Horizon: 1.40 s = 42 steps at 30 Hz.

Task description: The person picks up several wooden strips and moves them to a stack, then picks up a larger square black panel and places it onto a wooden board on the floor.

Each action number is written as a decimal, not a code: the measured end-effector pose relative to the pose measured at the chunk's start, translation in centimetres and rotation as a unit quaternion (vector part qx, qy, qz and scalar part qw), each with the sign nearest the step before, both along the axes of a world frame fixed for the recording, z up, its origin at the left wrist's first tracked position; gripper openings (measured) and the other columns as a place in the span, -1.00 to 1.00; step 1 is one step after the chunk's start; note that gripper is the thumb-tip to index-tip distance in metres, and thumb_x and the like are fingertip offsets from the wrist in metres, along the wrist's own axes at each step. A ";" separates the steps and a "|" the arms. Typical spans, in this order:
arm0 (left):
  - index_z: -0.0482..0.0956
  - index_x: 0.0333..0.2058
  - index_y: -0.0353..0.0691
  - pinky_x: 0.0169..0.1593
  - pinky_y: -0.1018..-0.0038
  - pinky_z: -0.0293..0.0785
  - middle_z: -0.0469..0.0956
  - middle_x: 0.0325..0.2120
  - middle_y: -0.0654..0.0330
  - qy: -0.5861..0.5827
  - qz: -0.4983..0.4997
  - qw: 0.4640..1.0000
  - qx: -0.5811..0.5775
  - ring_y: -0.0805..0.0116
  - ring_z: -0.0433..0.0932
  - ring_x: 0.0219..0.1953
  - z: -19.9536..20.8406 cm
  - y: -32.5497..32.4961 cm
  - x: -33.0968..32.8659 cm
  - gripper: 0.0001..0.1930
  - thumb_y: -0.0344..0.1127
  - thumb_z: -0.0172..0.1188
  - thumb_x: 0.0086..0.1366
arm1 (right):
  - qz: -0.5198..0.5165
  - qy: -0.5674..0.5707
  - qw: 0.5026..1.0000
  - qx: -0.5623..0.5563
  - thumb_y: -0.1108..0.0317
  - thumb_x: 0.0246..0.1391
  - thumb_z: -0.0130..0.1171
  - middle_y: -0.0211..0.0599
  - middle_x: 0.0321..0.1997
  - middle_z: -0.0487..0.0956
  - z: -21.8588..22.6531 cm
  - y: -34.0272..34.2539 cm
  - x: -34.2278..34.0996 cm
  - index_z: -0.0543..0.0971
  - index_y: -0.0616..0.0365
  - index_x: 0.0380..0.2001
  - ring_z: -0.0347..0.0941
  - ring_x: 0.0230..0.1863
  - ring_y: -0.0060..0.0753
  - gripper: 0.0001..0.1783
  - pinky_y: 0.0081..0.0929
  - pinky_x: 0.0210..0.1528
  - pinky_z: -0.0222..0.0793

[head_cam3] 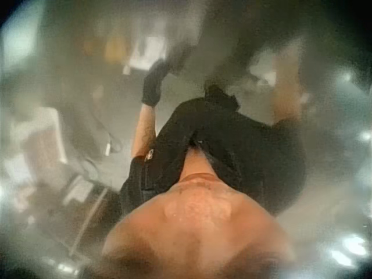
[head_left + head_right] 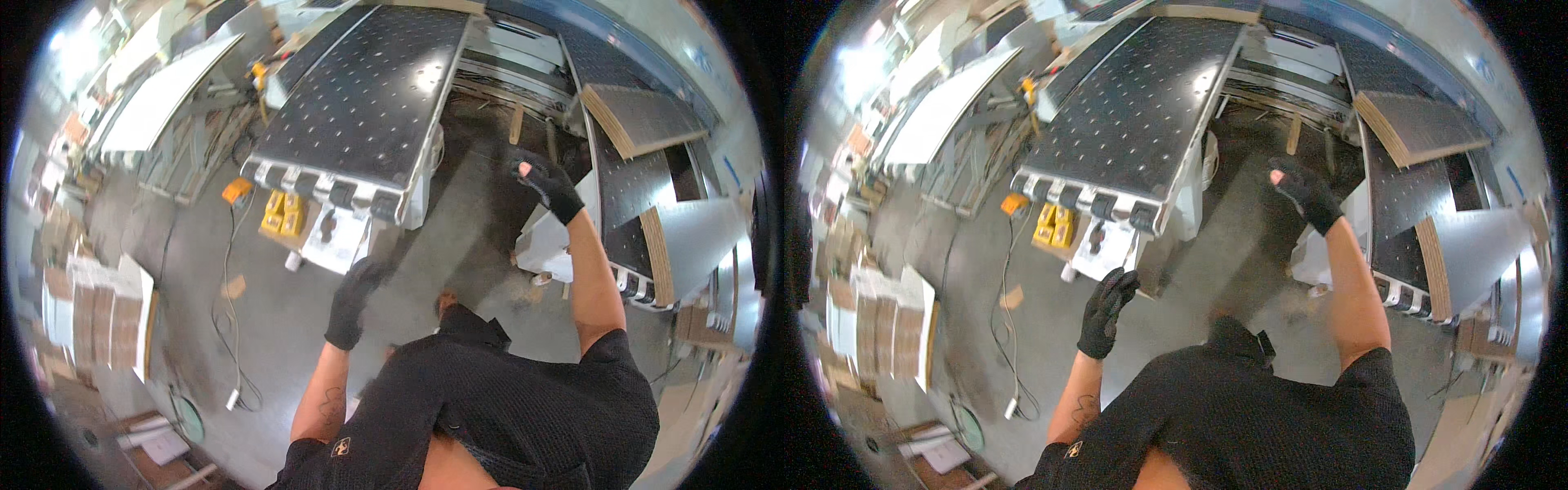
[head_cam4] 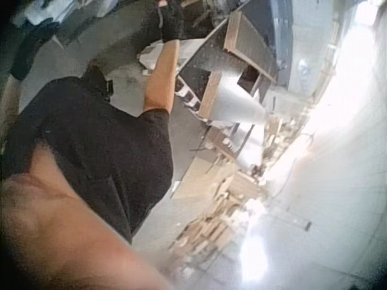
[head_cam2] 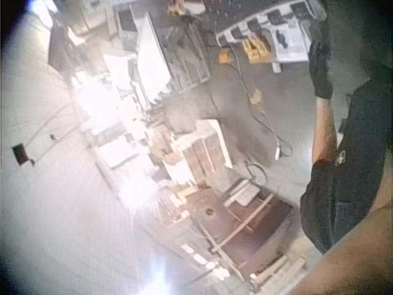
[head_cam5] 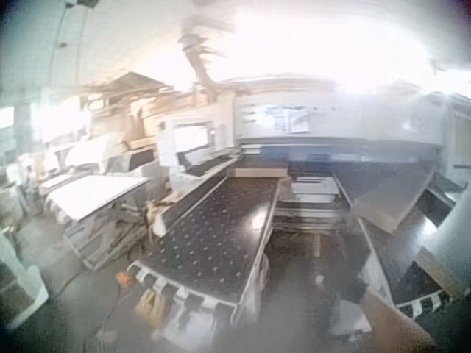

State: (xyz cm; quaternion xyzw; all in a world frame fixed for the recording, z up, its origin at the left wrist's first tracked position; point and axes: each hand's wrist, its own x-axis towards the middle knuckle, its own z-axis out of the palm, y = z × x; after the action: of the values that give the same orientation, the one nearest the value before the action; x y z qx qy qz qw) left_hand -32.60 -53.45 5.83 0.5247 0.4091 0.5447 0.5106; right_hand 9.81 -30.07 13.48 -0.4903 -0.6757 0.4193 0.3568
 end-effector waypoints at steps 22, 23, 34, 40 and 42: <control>0.32 0.35 -0.18 0.30 0.12 0.37 0.28 0.35 -0.17 0.512 0.249 0.764 0.305 -0.20 0.38 0.29 -7.9 58.2 3.1 -0.39 -0.39 0.21 0.32 | -0.038 -0.104 0.991 0.079 -0.15 0.25 0.22 -0.09 0.18 0.61 8.6 39.3 21.8 0.56 0.28 0.17 0.47 0.23 -0.22 -0.29 -0.30 0.35 0.27; 0.30 0.35 -0.19 0.28 0.15 0.40 0.30 0.34 -0.16 0.521 0.245 0.760 0.303 -0.13 0.40 0.28 -7.9 60.5 3.1 -0.40 -0.37 0.20 0.35 | -0.004 -0.119 0.991 0.060 -0.17 0.25 0.22 -0.08 0.19 0.61 8.3 42.0 20.9 0.55 0.27 0.18 0.47 0.24 -0.19 -0.28 -0.28 0.35 0.27; 0.33 0.36 -0.28 0.36 0.29 0.27 0.39 0.32 0.04 0.139 0.248 0.959 -0.013 0.20 0.37 0.32 -8.1 89.5 5.1 -0.46 -0.20 0.12 0.50 | 0.152 -0.294 0.943 0.022 -0.13 0.28 0.19 -0.01 0.14 0.61 8.2 68.6 14.8 0.59 0.15 0.14 0.51 0.21 -0.06 -0.39 -0.27 0.30 0.33; 0.39 0.31 -0.34 0.33 0.31 0.31 0.46 0.26 0.01 0.246 0.200 0.944 0.090 0.19 0.43 0.26 -6.7 99.1 10.3 -0.49 -0.25 0.13 0.46 | 0.068 -0.270 0.960 0.003 -0.31 0.22 0.12 0.01 0.20 0.57 7.4 83.0 17.6 0.58 0.17 0.14 0.48 0.20 -0.06 -0.23 -0.18 0.29 0.31; 0.40 0.29 -0.36 0.32 0.31 0.31 0.47 0.24 -0.01 0.224 0.196 0.955 0.017 0.18 0.43 0.26 -5.7 101.5 11.7 -0.49 -0.25 0.14 0.46 | 0.128 -0.280 0.951 -0.033 -0.33 0.23 0.10 0.02 0.28 0.53 7.1 88.1 19.2 0.56 0.16 0.18 0.45 0.26 -0.09 -0.21 -0.19 0.32 0.28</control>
State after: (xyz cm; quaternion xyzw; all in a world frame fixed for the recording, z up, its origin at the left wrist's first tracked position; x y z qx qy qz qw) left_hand -20.85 48.03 0.18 0.5514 0.5981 0.5098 0.2801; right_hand 28.96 58.01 20.58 -0.5085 -0.7916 0.3292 0.0802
